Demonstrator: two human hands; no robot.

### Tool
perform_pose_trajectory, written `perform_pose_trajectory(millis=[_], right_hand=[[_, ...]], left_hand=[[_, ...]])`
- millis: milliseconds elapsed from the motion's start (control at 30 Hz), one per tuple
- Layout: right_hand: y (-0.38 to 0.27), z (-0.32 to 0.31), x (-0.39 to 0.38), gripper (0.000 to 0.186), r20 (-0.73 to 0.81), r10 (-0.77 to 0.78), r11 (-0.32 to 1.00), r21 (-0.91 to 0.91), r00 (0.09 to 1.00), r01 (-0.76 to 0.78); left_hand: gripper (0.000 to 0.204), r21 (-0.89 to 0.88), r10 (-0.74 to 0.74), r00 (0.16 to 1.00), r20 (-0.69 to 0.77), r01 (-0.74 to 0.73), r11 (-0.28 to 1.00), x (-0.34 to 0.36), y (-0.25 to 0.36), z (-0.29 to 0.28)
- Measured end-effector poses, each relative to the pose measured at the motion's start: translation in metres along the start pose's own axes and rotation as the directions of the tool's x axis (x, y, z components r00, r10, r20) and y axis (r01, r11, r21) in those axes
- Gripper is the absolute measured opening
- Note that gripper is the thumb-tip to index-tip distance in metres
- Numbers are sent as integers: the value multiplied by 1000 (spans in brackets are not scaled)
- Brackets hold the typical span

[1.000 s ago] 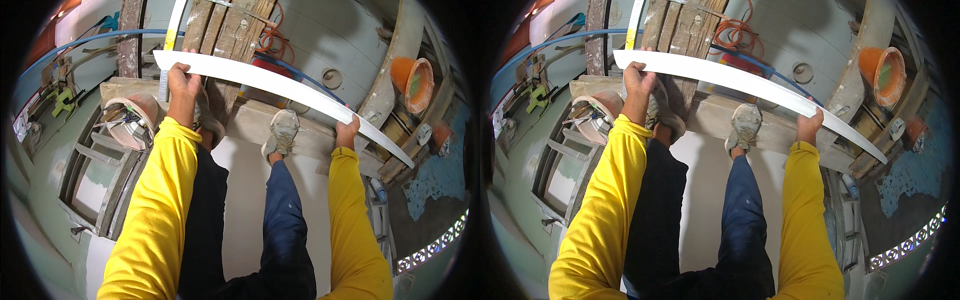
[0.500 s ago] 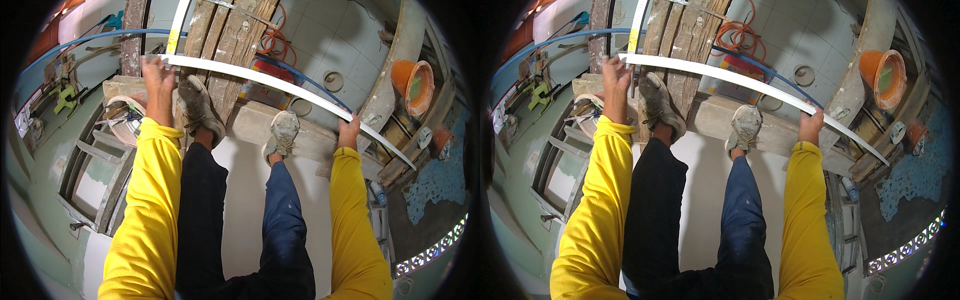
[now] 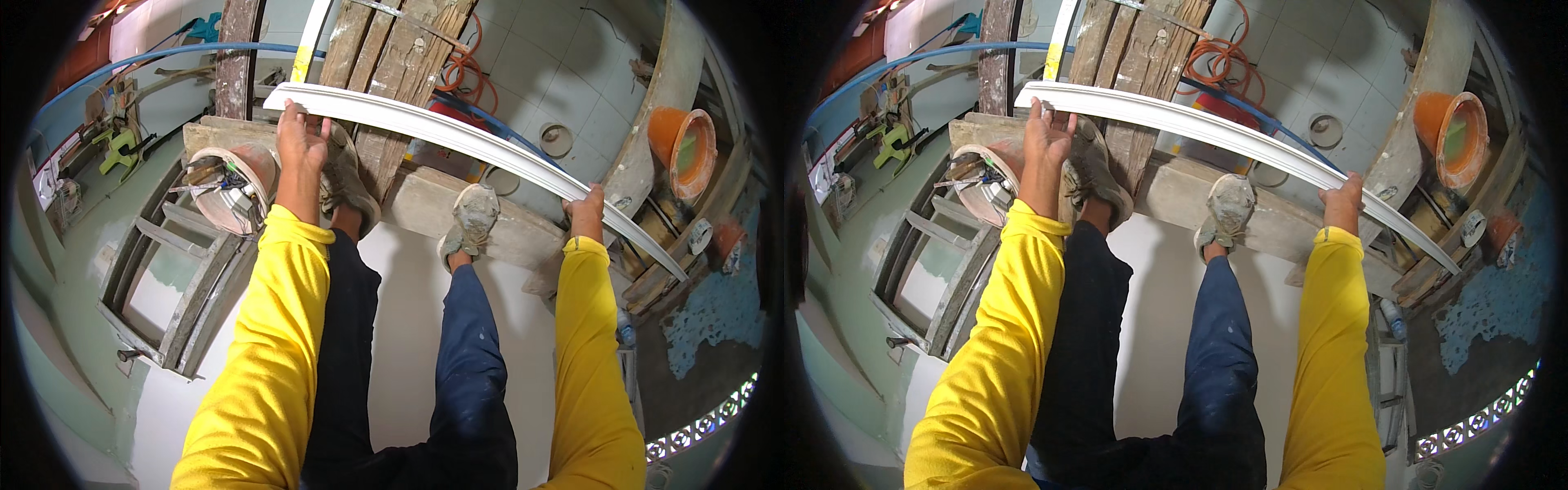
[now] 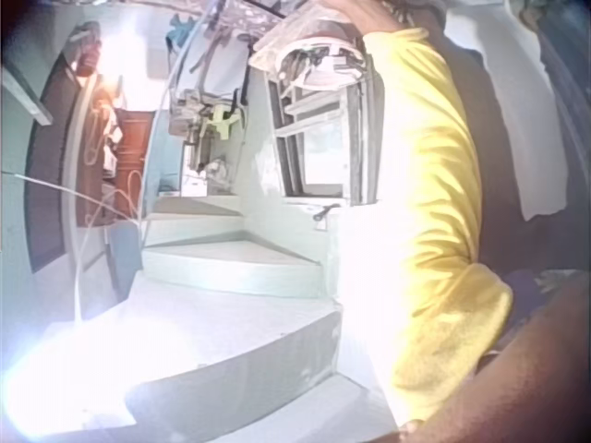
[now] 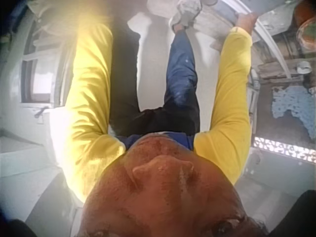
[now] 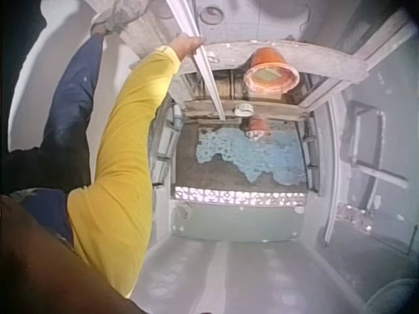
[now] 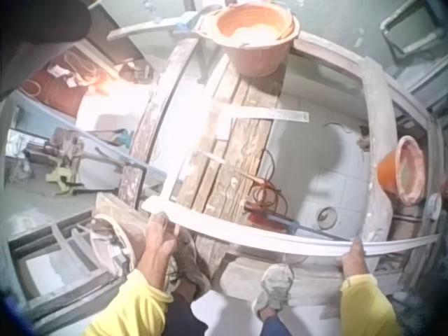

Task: The person measures and marks a white plastic molding strip using a tape measure and a metal ruler. They then use a utility knife to cut the molding along the marked line. Finally, they apply adhesive to the back of the molding strip.

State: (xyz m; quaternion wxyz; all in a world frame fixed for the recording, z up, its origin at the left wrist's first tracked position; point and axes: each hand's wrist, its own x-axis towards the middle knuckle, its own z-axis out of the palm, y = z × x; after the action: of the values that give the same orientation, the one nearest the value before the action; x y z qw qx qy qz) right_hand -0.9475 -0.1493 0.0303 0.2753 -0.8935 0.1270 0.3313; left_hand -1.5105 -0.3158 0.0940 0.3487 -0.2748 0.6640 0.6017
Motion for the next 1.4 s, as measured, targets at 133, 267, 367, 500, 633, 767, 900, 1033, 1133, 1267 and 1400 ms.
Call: perform_pose_trajectory(millis=[133, 267, 367, 500, 633, 767, 900, 1033, 1133, 1267, 1400], right_hand=[[-6, 2, -12, 97, -12, 21, 999, 34, 1000, -21], [-13, -3, -18, 77, 37, 14, 999, 29, 999, -15], [-18, -3, -27, 62, 109, 32, 998, 55, 994, -38], [-14, -3, -3, 60, 217, 12, 996, 86, 976, -31], [-6, -14, 21, 54, 402, -41, 980, 196, 915, -42], [7, -12, 29, 63, 435, -105, 921, 381, 894, -78], [20, -24, 39, 72, 536, -167, 885, 451, 828, -114], [22, -30, 41, 73, 592, -192, 871, 471, 783, -143], [21, -32, 41, 74, 613, -199, 869, 471, 765, -151], [22, -31, 29, 74, 608, -213, 855, 495, 765, -155], [28, -41, 16, 61, 560, -177, 830, 527, 809, -183]], left_hand=[[40, -99, 114, 990, 87, -105, 989, 12, -7, -8], [36, -122, 85, 995, 46, -79, 989, 27, 3, -8], [67, -213, 68, 998, 9, -64, 975, 48, 18, -28], [86, -238, 53, 997, 55, -38, 970, 30, 20, -28], [92, -221, -9, 996, 85, 28, 975, -8, 0, -6], [100, -375, -90, 982, -166, 22, 927, 5, 0, -10], [99, -318, -154, 988, 12, 150, 936, -6, 18, 21], [53, -2, -51, 992, 114, 52, 999, 4, 47, 27], [34, 80, -27, 995, 98, 19, 997, 35, 71, 6], [31, -323, 208, 977, 48, -182, 929, 52, 89, -13], [75, -324, 8, 991, -132, -51, 945, 46, 71, -9]])
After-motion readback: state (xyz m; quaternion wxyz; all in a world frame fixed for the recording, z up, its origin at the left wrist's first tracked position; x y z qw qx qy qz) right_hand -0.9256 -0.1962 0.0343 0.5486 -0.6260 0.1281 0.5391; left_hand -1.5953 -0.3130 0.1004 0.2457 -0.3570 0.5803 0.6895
